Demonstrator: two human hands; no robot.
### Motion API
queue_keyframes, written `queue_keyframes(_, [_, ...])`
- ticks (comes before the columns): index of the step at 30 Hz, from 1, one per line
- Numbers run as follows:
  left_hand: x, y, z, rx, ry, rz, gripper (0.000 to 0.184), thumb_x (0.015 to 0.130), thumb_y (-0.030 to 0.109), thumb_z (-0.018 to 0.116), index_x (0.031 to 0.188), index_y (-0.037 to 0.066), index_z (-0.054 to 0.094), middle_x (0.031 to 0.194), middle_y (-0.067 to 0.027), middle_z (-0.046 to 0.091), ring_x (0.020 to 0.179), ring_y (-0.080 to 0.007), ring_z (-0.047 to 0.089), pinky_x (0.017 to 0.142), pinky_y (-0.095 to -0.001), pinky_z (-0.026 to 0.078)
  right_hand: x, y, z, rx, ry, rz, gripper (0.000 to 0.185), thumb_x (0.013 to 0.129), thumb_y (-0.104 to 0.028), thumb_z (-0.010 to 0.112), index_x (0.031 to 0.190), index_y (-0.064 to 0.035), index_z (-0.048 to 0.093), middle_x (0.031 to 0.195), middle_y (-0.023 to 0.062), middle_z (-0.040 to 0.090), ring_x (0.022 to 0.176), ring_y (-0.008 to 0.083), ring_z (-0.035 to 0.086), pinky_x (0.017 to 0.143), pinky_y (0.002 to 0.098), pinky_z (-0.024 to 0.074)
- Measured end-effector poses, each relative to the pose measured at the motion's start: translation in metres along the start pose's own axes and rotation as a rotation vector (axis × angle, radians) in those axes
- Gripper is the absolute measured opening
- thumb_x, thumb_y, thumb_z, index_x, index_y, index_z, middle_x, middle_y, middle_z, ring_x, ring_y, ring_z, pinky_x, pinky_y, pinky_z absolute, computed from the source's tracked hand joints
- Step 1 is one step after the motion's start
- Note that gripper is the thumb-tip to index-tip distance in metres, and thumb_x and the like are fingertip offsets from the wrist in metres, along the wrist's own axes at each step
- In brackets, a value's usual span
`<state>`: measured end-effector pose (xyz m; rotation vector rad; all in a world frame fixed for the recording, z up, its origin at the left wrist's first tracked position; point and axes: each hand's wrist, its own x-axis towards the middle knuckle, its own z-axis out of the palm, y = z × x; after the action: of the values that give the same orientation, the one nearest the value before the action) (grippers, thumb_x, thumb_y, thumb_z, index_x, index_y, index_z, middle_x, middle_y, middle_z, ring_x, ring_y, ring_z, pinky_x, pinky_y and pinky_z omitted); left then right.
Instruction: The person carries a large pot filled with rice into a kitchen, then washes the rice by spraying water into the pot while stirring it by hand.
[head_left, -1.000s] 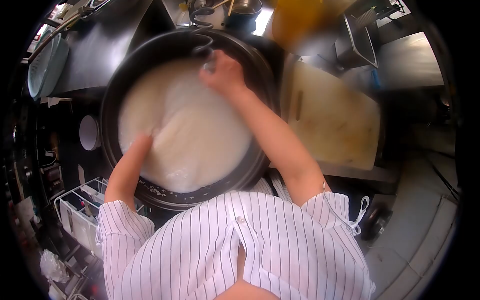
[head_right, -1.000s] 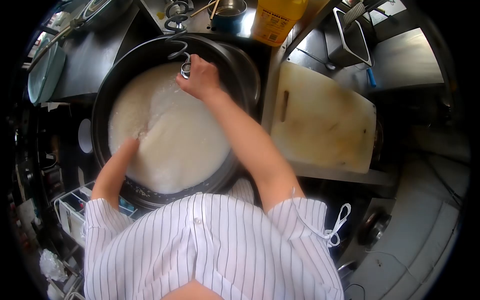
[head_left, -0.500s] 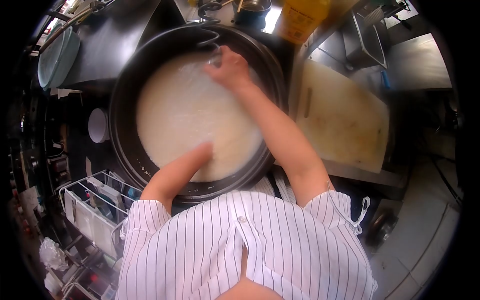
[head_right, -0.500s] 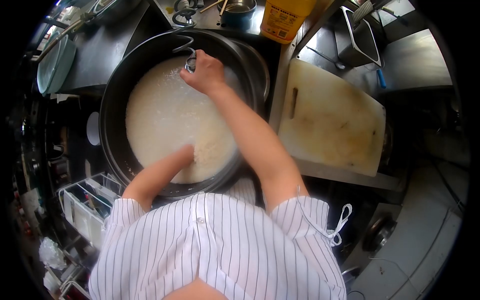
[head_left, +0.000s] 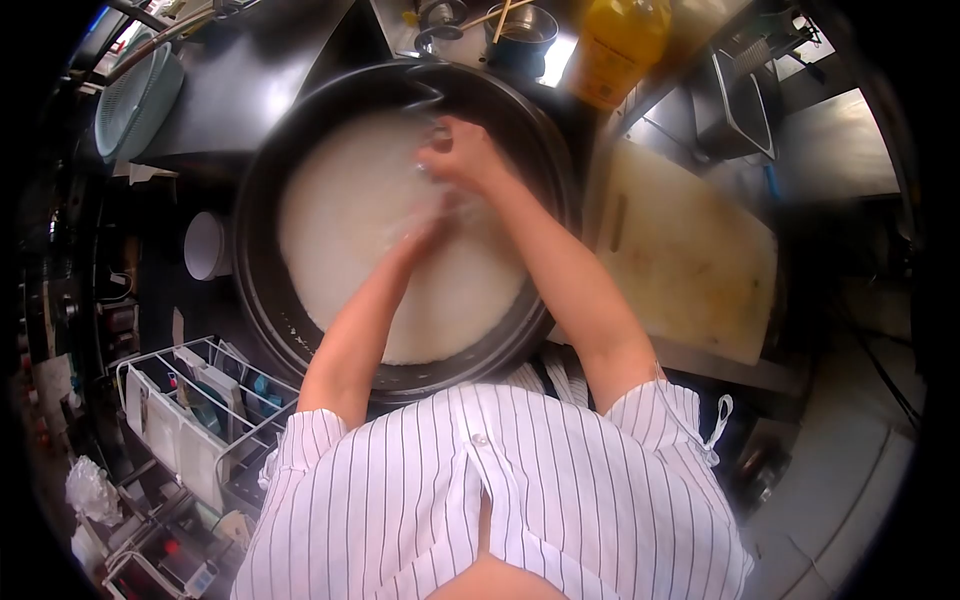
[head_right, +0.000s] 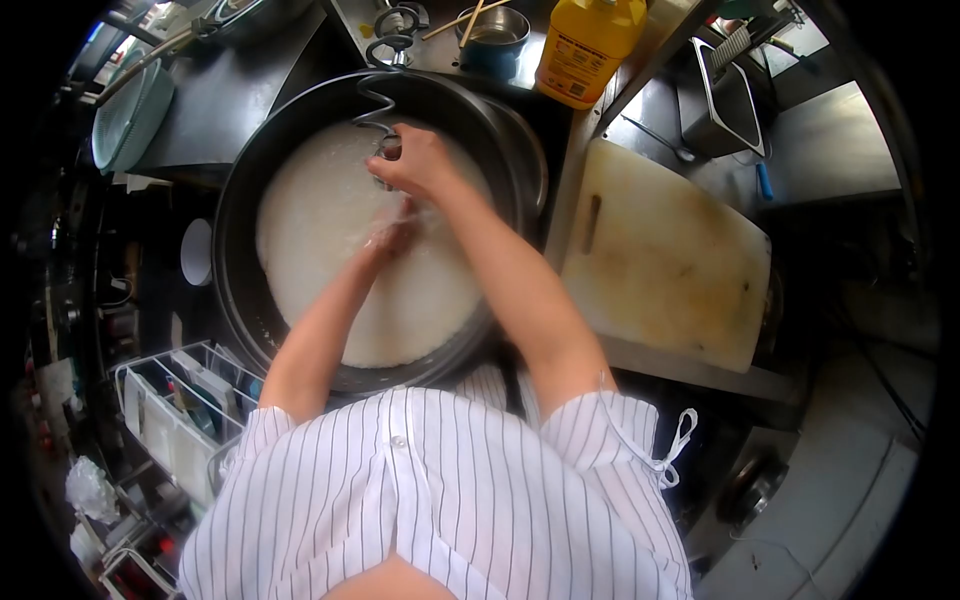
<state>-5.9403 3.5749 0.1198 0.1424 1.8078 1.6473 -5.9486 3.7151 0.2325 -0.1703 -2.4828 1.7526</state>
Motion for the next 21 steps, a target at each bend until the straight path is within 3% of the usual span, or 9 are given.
queue_keyframes(3, [-0.002, -0.008, -0.019, -0.344, -0.040, -0.368, 0.039, 0.086, 0.042, 0.044, 0.104, 0.008, 0.052, 0.081, -0.0055, 0.053, 0.052, -0.0144, 0.048, 0.038, -0.0204, 0.038, 0.001, 0.001, 0.005, 0.005, 0.032, -0.017, 0.055, 0.060, -0.037, 0.068, 0.094, 0.0040, 0.056, 0.082, 0.0149, 0.064, 0.078, 0.0247, 0.063, 0.072, 0.0318, 0.0485])
queue_keyframes(5, [-0.003, -0.019, -0.029, -1.049, -0.543, -0.245, 0.036, 0.087, 0.043, 0.042, 0.089, 0.008, 0.054, 0.075, -0.0064, 0.052, 0.058, -0.0165, 0.051, 0.047, -0.0219, 0.044, 0.001, 0.001, 0.006, 0.017, 0.007, -0.009, 0.055, 0.060, -0.037, 0.068, 0.094, 0.0037, 0.056, 0.083, 0.0152, 0.064, 0.079, 0.0245, 0.063, 0.072, 0.0319, 0.0485])
queue_keyframes(8, [-0.006, 0.001, -0.013, -1.512, -0.089, -0.530, 0.037, 0.087, 0.042, 0.043, 0.091, 0.007, 0.055, 0.074, -0.0074, 0.053, 0.062, -0.0189, 0.054, 0.053, -0.0251, 0.047, -0.005, -0.004, 0.006, 0.064, -0.056, 0.015, 0.054, 0.060, -0.037, 0.067, 0.094, 0.0032, 0.056, 0.084, 0.0166, 0.063, 0.078, 0.0261, 0.063, 0.072, 0.0331, 0.0484])
queue_keyframes(9, [-0.011, 0.018, -0.006, -1.515, -0.090, -0.527, 0.037, 0.087, 0.042, 0.043, 0.091, 0.007, 0.055, 0.074, -0.0074, 0.053, 0.062, -0.0189, 0.054, 0.053, -0.0251, 0.047, -0.007, -0.007, 0.006, 0.103, -0.097, 0.030, 0.053, 0.060, -0.037, 0.067, 0.093, 0.0028, 0.056, 0.084, 0.0175, 0.063, 0.078, 0.0278, 0.062, 0.072, 0.0343, 0.0482])
queue_keyframes(11, [-0.020, 0.044, 0.003, -0.996, 0.046, -0.331, 0.035, 0.086, 0.037, 0.046, 0.096, 0.005, 0.057, 0.079, -0.0097, 0.057, 0.069, -0.0209, 0.056, 0.059, -0.0298, 0.048, -0.006, -0.006, 0.008, -0.008, -0.057, -0.027, 0.052, 0.060, -0.037, 0.067, 0.093, 0.0022, 0.056, 0.083, 0.0184, 0.062, 0.078, 0.0300, 0.062, 0.072, 0.0355, 0.0479])
queue_keyframes(12, [-0.017, 0.045, -0.001, -0.996, 0.044, -0.331, 0.035, 0.086, 0.037, 0.046, 0.096, 0.005, 0.057, 0.079, -0.0097, 0.057, 0.069, -0.0209, 0.056, 0.059, -0.0298, 0.048, -0.005, -0.006, 0.009, -0.117, -0.013, -0.082, 0.050, 0.061, -0.036, 0.066, 0.092, 0.0016, 0.056, 0.082, 0.0192, 0.062, 0.078, 0.0322, 0.061, 0.072, 0.0368, 0.0476])
queue_keyframes(14, [-0.005, 0.049, -0.026, 0.012, 0.057, -0.110, 0.038, 0.085, 0.040, 0.050, 0.100, 0.005, 0.056, 0.083, -0.0052, 0.058, 0.072, -0.0193, 0.059, 0.057, -0.0258, 0.047, -0.005, -0.005, 0.008, -0.131, 0.044, -0.086, 0.049, 0.061, -0.036, 0.066, 0.092, 0.0013, 0.056, 0.081, 0.0197, 0.061, 0.078, 0.0335, 0.060, 0.072, 0.0374, 0.0472])
queue_keyframes(18, [-0.009, 0.056, -0.079, 0.638, 0.535, 0.340, 0.040, 0.083, 0.037, 0.052, 0.094, 0.000, 0.061, 0.087, -0.0179, 0.062, 0.077, -0.0278, 0.062, 0.065, -0.0330, 0.048, -0.004, -0.010, 0.004, -0.113, 0.102, -0.054, 0.049, 0.061, -0.036, 0.065, 0.093, 0.0004, 0.056, 0.084, 0.0193, 0.061, 0.082, 0.0331, 0.060, 0.074, 0.0370, 0.0467])
queue_keyframes(21, [-0.041, 0.061, -0.114, 1.142, 0.492, 0.160, 0.039, 0.084, 0.036, 0.048, 0.089, -0.001, 0.062, 0.086, -0.0217, 0.061, 0.079, -0.0335, 0.060, 0.072, -0.0390, 0.046, -0.003, -0.012, 0.001, -0.161, 0.097, -0.010, 0.051, 0.061, -0.036, 0.066, 0.096, 0.0001, 0.056, 0.087, 0.0188, 0.061, 0.084, 0.0320, 0.060, 0.075, 0.0362, 0.0466])
